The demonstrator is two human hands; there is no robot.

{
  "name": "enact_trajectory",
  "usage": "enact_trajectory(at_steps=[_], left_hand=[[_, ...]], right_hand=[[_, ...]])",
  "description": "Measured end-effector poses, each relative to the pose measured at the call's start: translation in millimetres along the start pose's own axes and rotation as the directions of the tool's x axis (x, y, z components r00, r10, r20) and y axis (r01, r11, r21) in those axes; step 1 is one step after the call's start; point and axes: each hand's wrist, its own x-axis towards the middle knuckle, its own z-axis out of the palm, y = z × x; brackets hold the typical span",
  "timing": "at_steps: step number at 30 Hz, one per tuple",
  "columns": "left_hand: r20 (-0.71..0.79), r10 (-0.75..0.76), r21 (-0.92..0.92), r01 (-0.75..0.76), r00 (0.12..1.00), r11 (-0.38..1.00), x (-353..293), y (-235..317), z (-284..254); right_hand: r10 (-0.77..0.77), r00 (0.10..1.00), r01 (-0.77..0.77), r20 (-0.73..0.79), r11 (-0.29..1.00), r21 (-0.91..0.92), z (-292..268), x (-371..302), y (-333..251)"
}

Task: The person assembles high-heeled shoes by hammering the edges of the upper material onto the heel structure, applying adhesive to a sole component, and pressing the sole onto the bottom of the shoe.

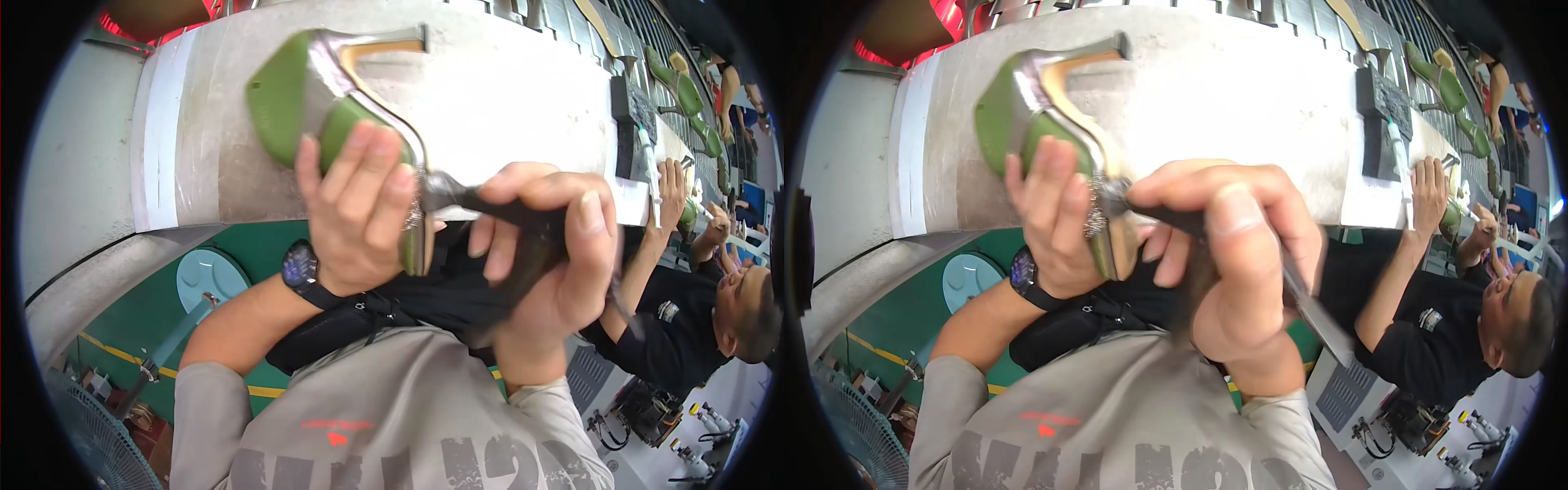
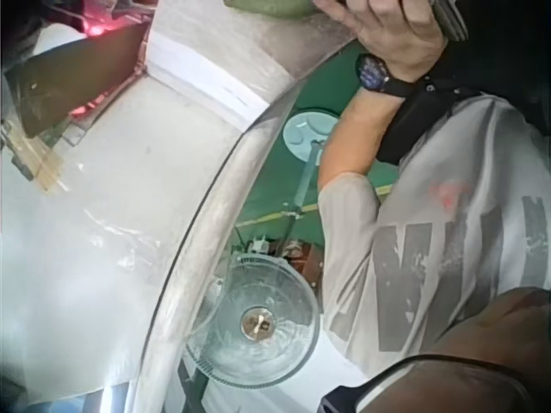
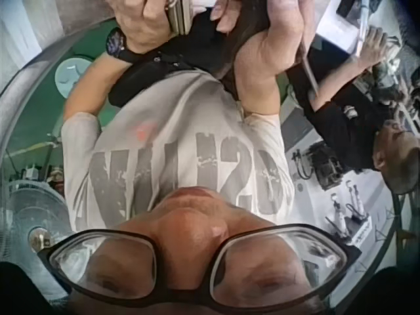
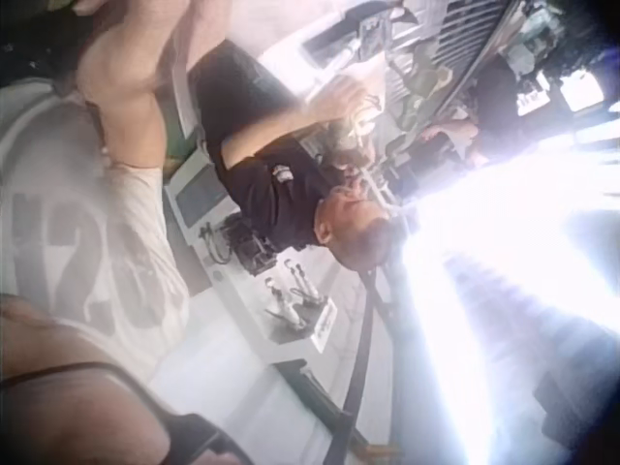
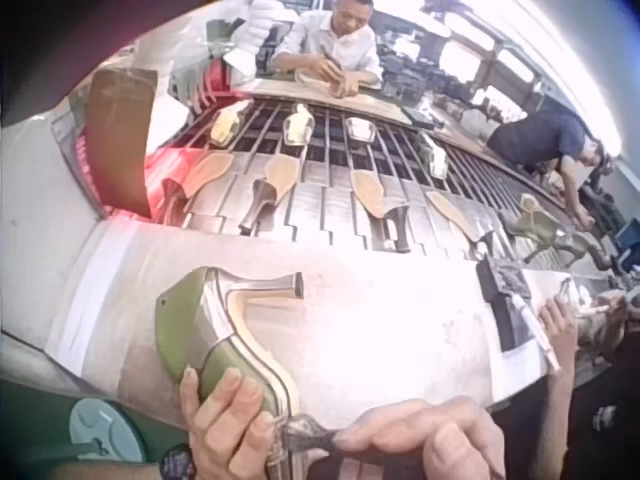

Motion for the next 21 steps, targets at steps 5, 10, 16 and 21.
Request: enact_trajectory(at_steps=[5,10,16,21], left_hand=[[0.051,-0.006,0.040,0.003,0.999,0.999,0.6,-3.2,-4.8],[0.019,-0.001,0.009,0.001,1.000,1.000,7.9,2.2,-3.7],[0.083,-0.013,-0.079,0.020,0.996,0.997,9.6,-2.3,-6.9],[-0.171,-0.517,-0.674,0.283,0.839,0.683,3.7,-26.0,-57.7]], right_hand=[[0.137,0.988,-0.133,-0.074,0.989,0.060,-3.1,17.7,3.2],[0.004,1.000,-0.006,-0.006,0.945,-0.326,-20.2,-0.2,-19.2],[-0.094,0.995,0.101,0.037,0.916,-0.389,-19.3,41.3,6.2],[-0.026,0.879,0.473,0.476,-0.077,-0.878,-52.9,43.2,-12.7]])
